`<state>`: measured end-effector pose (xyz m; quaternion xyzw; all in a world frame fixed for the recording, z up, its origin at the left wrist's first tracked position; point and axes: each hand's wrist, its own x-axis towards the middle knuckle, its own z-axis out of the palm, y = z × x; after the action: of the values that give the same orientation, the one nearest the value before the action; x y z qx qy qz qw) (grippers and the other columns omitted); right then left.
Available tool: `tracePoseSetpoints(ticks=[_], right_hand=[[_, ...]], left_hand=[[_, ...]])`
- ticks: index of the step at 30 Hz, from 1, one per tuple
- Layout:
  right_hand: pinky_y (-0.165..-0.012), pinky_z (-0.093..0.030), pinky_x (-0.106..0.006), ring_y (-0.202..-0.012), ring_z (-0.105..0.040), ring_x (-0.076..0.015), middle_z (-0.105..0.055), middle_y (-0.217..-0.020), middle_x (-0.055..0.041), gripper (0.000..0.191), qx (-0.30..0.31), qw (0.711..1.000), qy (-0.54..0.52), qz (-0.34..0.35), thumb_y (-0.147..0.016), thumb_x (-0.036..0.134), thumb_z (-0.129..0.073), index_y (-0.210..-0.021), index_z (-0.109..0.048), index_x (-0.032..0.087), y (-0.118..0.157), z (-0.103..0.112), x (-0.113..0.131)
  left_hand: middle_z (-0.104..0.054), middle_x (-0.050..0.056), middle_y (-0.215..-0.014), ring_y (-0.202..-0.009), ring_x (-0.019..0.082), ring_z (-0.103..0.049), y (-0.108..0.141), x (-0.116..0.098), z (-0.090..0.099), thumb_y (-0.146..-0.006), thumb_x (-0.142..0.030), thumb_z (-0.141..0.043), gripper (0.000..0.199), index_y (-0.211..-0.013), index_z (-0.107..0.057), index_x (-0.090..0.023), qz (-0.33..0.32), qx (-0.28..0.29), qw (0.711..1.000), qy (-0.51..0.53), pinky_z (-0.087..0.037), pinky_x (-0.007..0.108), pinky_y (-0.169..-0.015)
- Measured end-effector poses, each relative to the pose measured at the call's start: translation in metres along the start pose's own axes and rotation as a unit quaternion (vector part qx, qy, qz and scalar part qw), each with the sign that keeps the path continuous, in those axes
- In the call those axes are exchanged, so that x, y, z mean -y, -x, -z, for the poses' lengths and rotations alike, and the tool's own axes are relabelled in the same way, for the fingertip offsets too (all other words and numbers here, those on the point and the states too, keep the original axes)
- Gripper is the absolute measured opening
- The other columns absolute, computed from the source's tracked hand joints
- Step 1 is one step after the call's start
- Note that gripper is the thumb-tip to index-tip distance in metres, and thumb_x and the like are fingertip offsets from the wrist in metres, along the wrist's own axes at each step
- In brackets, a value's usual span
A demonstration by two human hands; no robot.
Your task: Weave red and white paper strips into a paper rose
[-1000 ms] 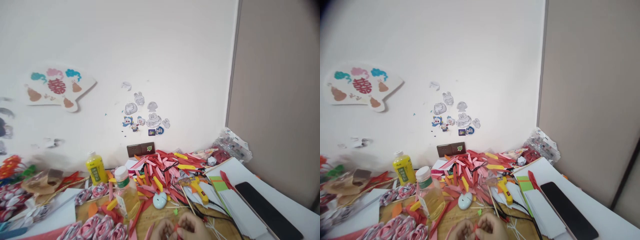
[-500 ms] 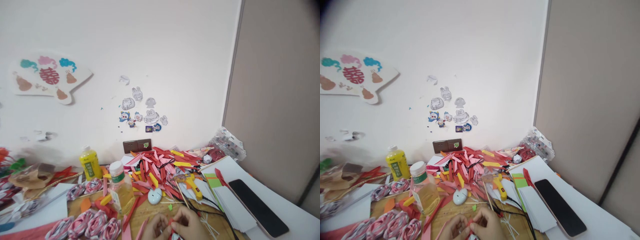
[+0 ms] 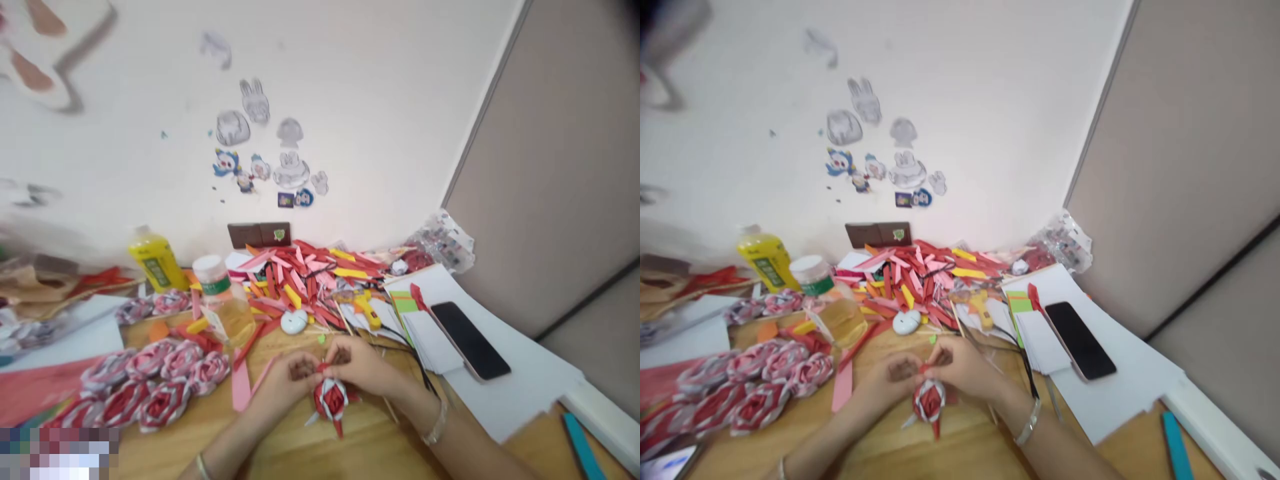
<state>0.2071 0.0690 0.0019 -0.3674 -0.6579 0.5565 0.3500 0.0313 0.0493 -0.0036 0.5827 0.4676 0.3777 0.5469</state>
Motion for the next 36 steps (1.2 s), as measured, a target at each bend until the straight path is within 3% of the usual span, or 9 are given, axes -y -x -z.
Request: tracePoseSetpoints(ticks=[7,10,15,20,23,26,30,36], right_hand=[[-0.057,-0.042,-0.021,-0.063,-0.056,-0.0111,-0.059,-0.068,0.0021,0.013,0.068,0.996,0.063,0.002,-0.069,0.021,-0.070,-0.074,-0.061,0.014,0.001,0.011,0.010],[-0.054,-0.040,-0.019,-0.060,-0.054,-0.0096,-0.058,-0.066,0.0035,0.006,0.061,0.991,0.115,0.024,-0.070,0.014,-0.067,-0.071,-0.061,0.014,0.002,0.011,0.012],[-0.053,-0.037,-0.017,-0.059,-0.053,-0.0091,-0.059,-0.064,0.0035,0.011,0.038,0.975,0.214,0.042,-0.069,0.005,-0.062,-0.065,-0.061,0.015,0.006,0.006,0.019],[-0.056,-0.042,-0.019,-0.060,-0.057,-0.0102,-0.063,-0.067,0.0025,0.005,0.067,0.985,0.158,-0.019,-0.072,0.013,-0.064,-0.075,-0.063,0.015,0.007,0.007,0.021],[-0.056,-0.043,-0.020,-0.060,-0.058,-0.0111,-0.064,-0.066,0.0013,0.003,0.053,0.991,0.123,-0.021,-0.073,0.017,-0.065,-0.072,-0.062,0.014,0.008,0.009,0.020],[-0.059,-0.046,-0.022,-0.062,-0.059,-0.0121,-0.065,-0.069,-0.0002,0.007,0.036,0.994,0.106,0.008,-0.074,0.020,-0.066,-0.070,-0.064,0.014,0.008,0.008,0.019],[-0.063,-0.047,-0.023,-0.065,-0.060,-0.0132,-0.067,-0.072,-0.0021,0.013,0.043,0.988,0.140,0.039,-0.078,0.027,-0.066,-0.072,-0.068,0.015,0.010,0.005,0.022],[-0.075,-0.044,-0.025,-0.078,-0.059,-0.0146,-0.068,-0.080,-0.0035,0.017,0.115,0.930,0.288,0.198,-0.088,0.018,-0.054,-0.081,-0.069,0.018,0.011,0.008,0.036]], left_hand=[[-0.063,-0.003,-0.061,-0.060,0.013,-0.059,0.002,-0.006,0.001,-0.060,-0.038,-0.076,0.028,-0.064,-0.059,-0.016,0.023,0.021,0.999,-0.008,-0.045,0.025,-0.059],[-0.062,-0.004,-0.059,-0.058,0.013,-0.058,0.004,-0.009,-0.001,-0.061,-0.036,-0.074,0.025,-0.063,-0.058,-0.016,0.018,0.015,1.000,-0.019,-0.044,0.024,-0.058],[-0.059,-0.005,-0.057,-0.056,0.012,-0.056,0.005,-0.006,-0.004,-0.064,-0.032,-0.071,0.019,-0.065,-0.059,-0.017,0.006,0.011,1.000,-0.026,-0.041,0.023,-0.054],[-0.058,-0.004,-0.058,-0.058,0.013,-0.053,0.007,-0.002,-0.006,-0.066,-0.030,-0.070,0.018,-0.060,-0.059,-0.017,-0.015,-0.005,1.000,-0.026,-0.039,0.022,-0.055],[-0.060,-0.003,-0.062,-0.063,0.014,-0.055,0.006,-0.006,-0.002,-0.069,-0.039,-0.066,0.023,-0.063,-0.060,-0.017,-0.023,0.002,1.000,-0.010,-0.041,0.023,-0.059],[-0.062,-0.001,-0.064,-0.064,0.015,-0.057,0.004,-0.011,0.002,-0.074,-0.050,-0.058,0.033,-0.068,-0.061,-0.017,-0.022,0.020,1.000,0.007,-0.043,0.025,-0.062],[-0.063,-0.002,-0.061,-0.059,0.014,-0.057,0.002,-0.008,0.004,-0.066,-0.051,-0.067,0.035,-0.068,-0.058,-0.017,-0.013,0.042,0.999,0.017,-0.042,0.024,-0.057],[-0.059,-0.004,-0.059,-0.056,0.012,-0.054,0.001,0.002,0.001,-0.069,-0.044,-0.067,0.030,-0.066,-0.056,-0.017,-0.025,0.039,0.999,0.019,-0.040,0.021,-0.054]])
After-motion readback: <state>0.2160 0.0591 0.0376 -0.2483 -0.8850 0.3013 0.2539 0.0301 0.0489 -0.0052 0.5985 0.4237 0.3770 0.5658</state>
